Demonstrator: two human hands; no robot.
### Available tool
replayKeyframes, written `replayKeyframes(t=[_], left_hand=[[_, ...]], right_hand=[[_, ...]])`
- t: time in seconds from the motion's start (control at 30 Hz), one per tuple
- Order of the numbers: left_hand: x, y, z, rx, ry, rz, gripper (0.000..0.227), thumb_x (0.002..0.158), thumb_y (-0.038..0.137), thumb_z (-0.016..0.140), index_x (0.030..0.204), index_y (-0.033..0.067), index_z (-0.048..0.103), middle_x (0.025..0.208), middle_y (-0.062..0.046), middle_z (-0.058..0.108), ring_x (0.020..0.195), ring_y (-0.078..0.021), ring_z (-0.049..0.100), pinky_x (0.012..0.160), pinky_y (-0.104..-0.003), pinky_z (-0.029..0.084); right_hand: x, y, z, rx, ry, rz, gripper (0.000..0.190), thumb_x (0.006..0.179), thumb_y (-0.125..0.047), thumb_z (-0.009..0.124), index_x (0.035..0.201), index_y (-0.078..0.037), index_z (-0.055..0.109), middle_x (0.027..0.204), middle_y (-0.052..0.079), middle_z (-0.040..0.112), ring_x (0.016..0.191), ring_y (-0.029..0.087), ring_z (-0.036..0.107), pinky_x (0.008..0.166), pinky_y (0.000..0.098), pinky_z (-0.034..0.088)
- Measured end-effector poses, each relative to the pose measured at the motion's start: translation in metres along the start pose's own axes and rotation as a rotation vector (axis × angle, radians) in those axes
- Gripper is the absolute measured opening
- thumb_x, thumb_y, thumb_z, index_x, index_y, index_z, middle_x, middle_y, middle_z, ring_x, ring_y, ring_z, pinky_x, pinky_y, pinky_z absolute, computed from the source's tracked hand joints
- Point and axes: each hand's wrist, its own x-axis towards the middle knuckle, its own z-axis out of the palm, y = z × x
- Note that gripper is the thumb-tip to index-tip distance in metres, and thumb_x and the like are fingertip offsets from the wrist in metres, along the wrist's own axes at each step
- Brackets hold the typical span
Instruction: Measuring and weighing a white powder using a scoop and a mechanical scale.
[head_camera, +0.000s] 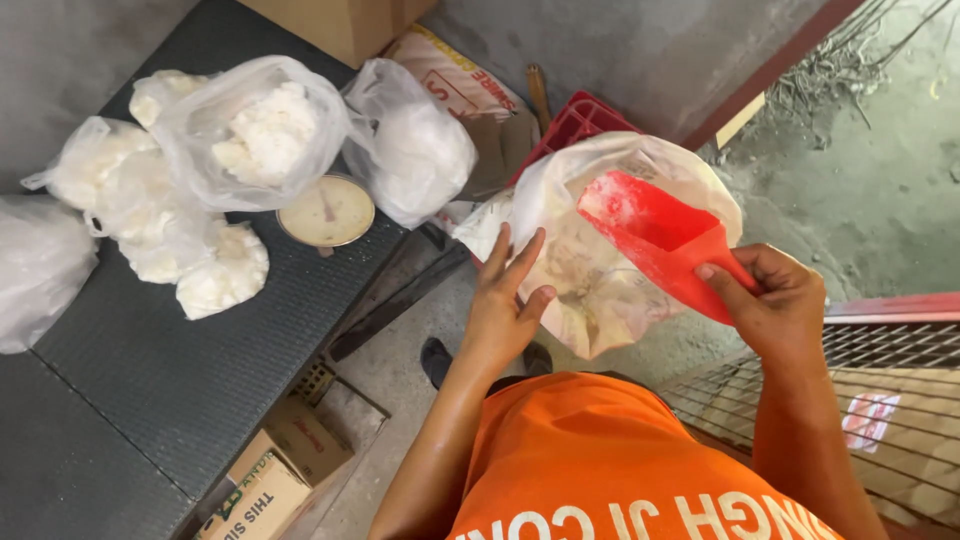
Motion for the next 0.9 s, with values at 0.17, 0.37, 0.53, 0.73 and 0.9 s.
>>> replayKeyframes(t=[0.17, 0.37, 0.53, 0.73, 0.9], left_hand=[[-0.017, -0.034, 0.022, 0.144, 0.079, 0.105, 0.064, 0.092, 0.021, 0.077, 0.151, 0.0153, 0.052, 0.163, -0.032, 0.035, 0.145, -0.0487, 0.045, 0.112, -0.044, 0.045], [-0.032, -0.033, 0.031, 0.134, 0.101, 0.013, 0.061, 0.099, 0.02, 0.067, 0.153, 0.0026, 0.045, 0.155, -0.032, 0.046, 0.142, -0.048, 0.048, 0.113, -0.046, 0.043], [-0.036, -0.02, 0.026, 0.143, 0.122, -0.069, 0.053, 0.102, 0.017, 0.061, 0.152, 0.0043, 0.049, 0.15, -0.032, 0.051, 0.138, -0.0467, 0.053, 0.109, -0.045, 0.047], [-0.038, -0.023, 0.027, 0.156, 0.14, -0.095, 0.051, 0.102, 0.016, 0.061, 0.151, 0.0048, 0.05, 0.147, -0.032, 0.053, 0.134, -0.0455, 0.056, 0.108, -0.044, 0.048], [-0.038, -0.024, 0.022, 0.159, 0.123, -0.069, 0.05, 0.103, 0.019, 0.061, 0.15, 0.0054, 0.052, 0.149, -0.031, 0.054, 0.137, -0.0444, 0.055, 0.111, -0.045, 0.046]], right_hand=[[0.01, 0.017, -0.009, -0.344, -0.103, -0.057, 0.02, 0.089, -0.022, 0.083, 0.099, -0.006, 0.077, 0.079, 0.004, 0.072, 0.07, 0.011, 0.06, 0.064, 0.0278, 0.05], [0.036, 0.038, 0.036, -0.875, -0.35, -0.407, 0.025, 0.084, -0.039, 0.076, 0.094, -0.016, 0.074, 0.079, 0.008, 0.074, 0.07, 0.031, 0.07, 0.077, 0.0431, 0.053], [0.057, 0.072, 0.093, -1.043, -0.553, -0.392, 0.022, 0.084, -0.04, 0.072, 0.09, -0.019, 0.072, 0.077, 0.007, 0.075, 0.072, 0.029, 0.072, 0.082, 0.0442, 0.051], [0.049, 0.115, 0.118, -1.098, -0.666, -0.479, 0.01, 0.081, -0.027, 0.07, 0.089, -0.022, 0.073, 0.076, 0.007, 0.074, 0.073, 0.027, 0.072, 0.078, 0.0441, 0.048], [0.042, 0.096, 0.112, -1.046, -0.657, -0.383, 0.021, 0.082, -0.038, 0.072, 0.092, -0.019, 0.072, 0.07, 0.011, 0.072, 0.065, 0.03, 0.07, 0.079, 0.0422, 0.049]])
